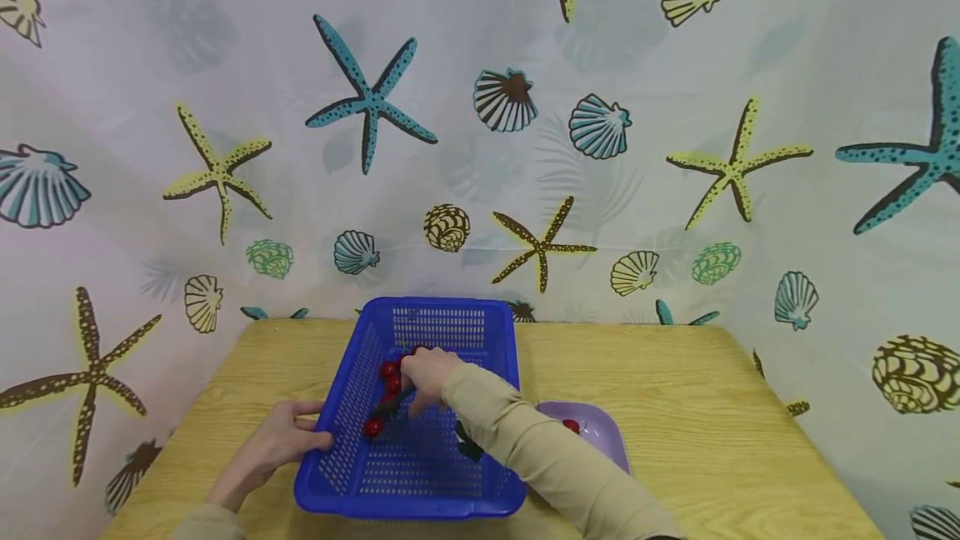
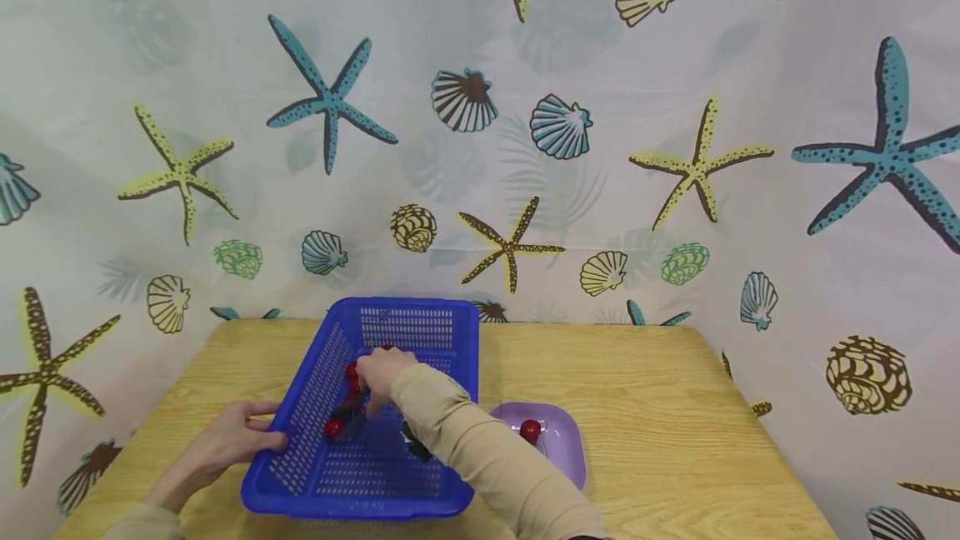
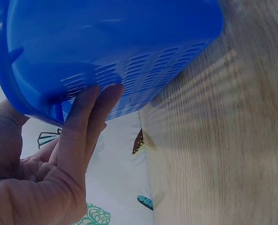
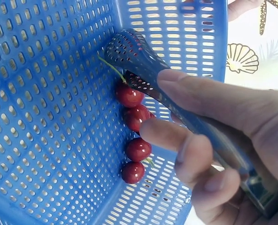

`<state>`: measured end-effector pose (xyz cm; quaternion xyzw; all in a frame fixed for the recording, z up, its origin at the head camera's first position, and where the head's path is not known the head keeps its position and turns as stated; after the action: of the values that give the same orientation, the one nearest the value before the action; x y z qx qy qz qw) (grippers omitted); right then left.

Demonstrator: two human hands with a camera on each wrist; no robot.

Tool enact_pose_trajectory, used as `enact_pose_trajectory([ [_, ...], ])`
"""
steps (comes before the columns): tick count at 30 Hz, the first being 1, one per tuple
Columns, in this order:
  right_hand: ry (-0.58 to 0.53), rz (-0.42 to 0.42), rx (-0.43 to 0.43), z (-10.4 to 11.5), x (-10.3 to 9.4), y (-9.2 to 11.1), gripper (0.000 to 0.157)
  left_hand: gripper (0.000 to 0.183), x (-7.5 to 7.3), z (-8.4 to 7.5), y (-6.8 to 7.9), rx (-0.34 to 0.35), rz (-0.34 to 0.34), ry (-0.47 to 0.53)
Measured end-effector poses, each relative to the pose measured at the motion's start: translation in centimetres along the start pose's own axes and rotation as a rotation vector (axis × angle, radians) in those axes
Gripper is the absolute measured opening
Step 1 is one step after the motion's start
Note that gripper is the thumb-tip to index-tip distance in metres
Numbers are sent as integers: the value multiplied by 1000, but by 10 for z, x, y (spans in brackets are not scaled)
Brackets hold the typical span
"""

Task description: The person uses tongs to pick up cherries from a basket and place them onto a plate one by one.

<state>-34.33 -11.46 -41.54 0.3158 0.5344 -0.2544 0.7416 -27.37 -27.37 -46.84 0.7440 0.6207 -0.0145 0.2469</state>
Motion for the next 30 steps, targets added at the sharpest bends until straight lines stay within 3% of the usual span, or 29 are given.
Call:
enact_pose_trajectory([
  [10,-10,2,0,0,2,-2,24,73,0,-2,-1,-4,-22,0],
  [17,-107,9,42,-7,0,3,21,72,1,-3,0,10,-1,1],
  [22,-149,2,50,-12,-5,11,30,73,2,-2,1,16,13,3],
  [30,-280,-16,28,-20,-18,27,26,72,0,0,0,-6,-20,-5],
])
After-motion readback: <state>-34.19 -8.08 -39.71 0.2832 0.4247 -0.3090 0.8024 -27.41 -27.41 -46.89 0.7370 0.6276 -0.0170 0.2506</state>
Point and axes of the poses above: each hand's wrist, its own y-axis away from the middle knuckle, its own x-axis out of the palm, z = x × y, the point moved 10 cm from there along -y, towards the middle knuckle, and after that the axes turned 4 degrees about -x, right-handed, at the moved point
